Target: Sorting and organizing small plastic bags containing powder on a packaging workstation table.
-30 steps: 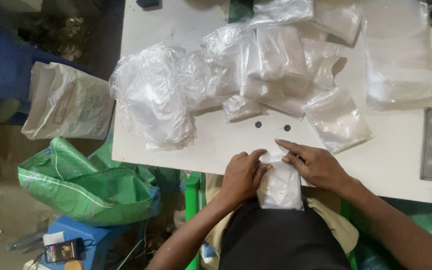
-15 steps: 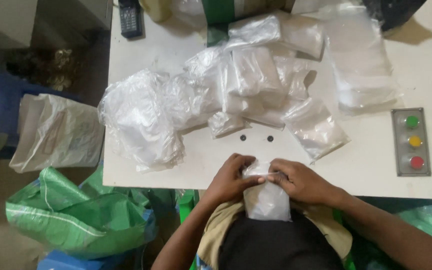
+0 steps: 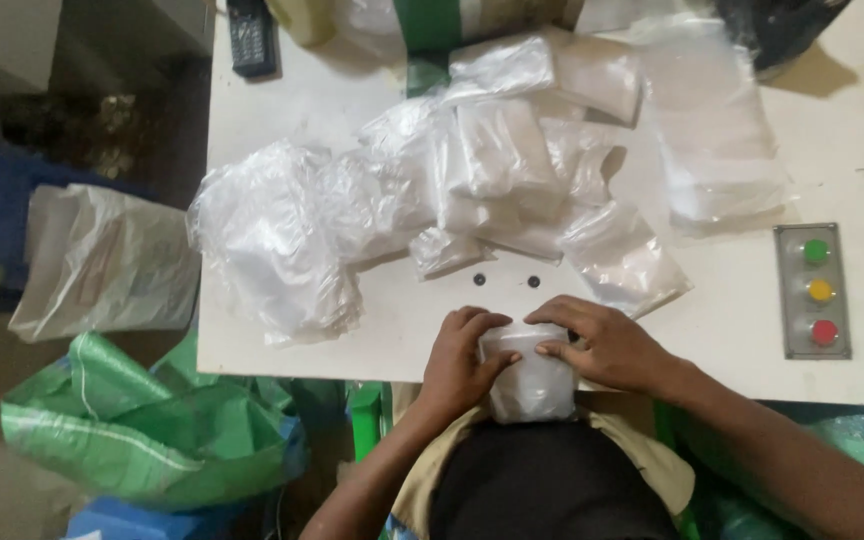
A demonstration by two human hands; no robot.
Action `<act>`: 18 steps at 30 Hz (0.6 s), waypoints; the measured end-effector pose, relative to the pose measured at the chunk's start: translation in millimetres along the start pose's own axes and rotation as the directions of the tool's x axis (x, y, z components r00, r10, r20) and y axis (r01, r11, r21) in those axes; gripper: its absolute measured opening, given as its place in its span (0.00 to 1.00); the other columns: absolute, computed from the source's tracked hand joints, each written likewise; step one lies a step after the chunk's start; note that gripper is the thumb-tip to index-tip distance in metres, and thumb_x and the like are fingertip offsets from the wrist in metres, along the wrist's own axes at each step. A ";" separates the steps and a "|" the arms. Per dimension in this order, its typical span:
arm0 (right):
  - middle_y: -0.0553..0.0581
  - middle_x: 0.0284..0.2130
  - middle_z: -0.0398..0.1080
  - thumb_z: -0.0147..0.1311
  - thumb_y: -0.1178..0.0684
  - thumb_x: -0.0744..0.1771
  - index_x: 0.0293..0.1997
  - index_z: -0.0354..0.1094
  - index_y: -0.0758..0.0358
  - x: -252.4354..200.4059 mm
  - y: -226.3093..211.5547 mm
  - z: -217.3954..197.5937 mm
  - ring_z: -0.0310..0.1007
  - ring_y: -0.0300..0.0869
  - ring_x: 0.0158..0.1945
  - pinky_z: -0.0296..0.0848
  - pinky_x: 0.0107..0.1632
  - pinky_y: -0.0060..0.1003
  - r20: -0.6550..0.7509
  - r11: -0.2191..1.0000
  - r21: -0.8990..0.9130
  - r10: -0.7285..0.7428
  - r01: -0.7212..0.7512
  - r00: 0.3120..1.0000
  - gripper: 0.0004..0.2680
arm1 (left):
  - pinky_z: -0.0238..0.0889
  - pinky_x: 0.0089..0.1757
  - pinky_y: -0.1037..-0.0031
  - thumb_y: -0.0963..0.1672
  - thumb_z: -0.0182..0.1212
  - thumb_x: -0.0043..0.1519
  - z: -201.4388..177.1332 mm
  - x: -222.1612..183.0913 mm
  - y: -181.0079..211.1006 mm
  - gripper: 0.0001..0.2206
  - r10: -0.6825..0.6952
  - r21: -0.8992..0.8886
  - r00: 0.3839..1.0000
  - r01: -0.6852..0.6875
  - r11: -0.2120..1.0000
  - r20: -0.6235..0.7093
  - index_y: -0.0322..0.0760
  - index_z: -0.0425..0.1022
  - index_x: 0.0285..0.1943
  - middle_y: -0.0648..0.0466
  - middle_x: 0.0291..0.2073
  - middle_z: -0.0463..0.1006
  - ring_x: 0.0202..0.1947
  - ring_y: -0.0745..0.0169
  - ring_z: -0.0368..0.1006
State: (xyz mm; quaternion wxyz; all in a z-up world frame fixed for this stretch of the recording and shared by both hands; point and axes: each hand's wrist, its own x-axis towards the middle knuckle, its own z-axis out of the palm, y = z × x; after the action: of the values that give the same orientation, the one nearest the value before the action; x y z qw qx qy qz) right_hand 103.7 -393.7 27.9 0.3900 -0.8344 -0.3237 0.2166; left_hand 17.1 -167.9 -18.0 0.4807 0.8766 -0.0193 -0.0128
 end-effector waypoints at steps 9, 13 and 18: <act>0.44 0.32 0.72 0.57 0.42 0.67 0.36 0.70 0.48 -2.8 36.6 33.1 0.72 0.43 0.44 0.67 0.50 0.43 0.061 0.865 -0.392 -0.315 0.313 0.947 0.06 | 0.62 0.38 0.70 0.45 0.67 0.60 10.6 2.3 -3.1 0.02 0.186 0.379 0.973 -0.226 0.897 0.140 0.45 0.82 0.37 0.55 0.31 0.79 0.34 0.57 0.72; 0.43 0.31 0.70 0.56 0.36 0.67 0.36 0.71 0.46 -5.4 52.7 39.3 0.70 0.41 0.40 0.66 0.47 0.42 0.113 0.862 -0.447 -0.211 0.239 0.971 0.09 | 0.63 0.40 0.67 0.46 0.64 0.62 2.3 0.3 1.5 0.05 0.135 0.368 0.971 -0.202 0.908 0.198 0.44 0.81 0.38 0.54 0.31 0.78 0.36 0.54 0.73; 0.52 0.36 0.71 0.50 0.42 0.70 0.34 0.66 0.54 -7.6 18.0 26.6 0.74 0.52 0.43 0.72 0.44 0.44 0.151 0.986 -0.132 -0.085 0.105 0.985 0.10 | 0.66 0.44 0.60 0.49 0.65 0.62 -15.3 5.7 6.8 0.12 0.016 0.081 0.959 -0.040 0.996 0.282 0.37 0.81 0.34 0.45 0.41 0.77 0.43 0.41 0.73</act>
State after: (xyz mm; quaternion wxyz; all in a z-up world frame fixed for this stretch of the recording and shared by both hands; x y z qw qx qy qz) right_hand 88.8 -394.3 -1.5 0.3159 -0.8254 -0.4049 0.2346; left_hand 23.3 -159.0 -4.1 0.4351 0.8854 -0.1003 -0.1294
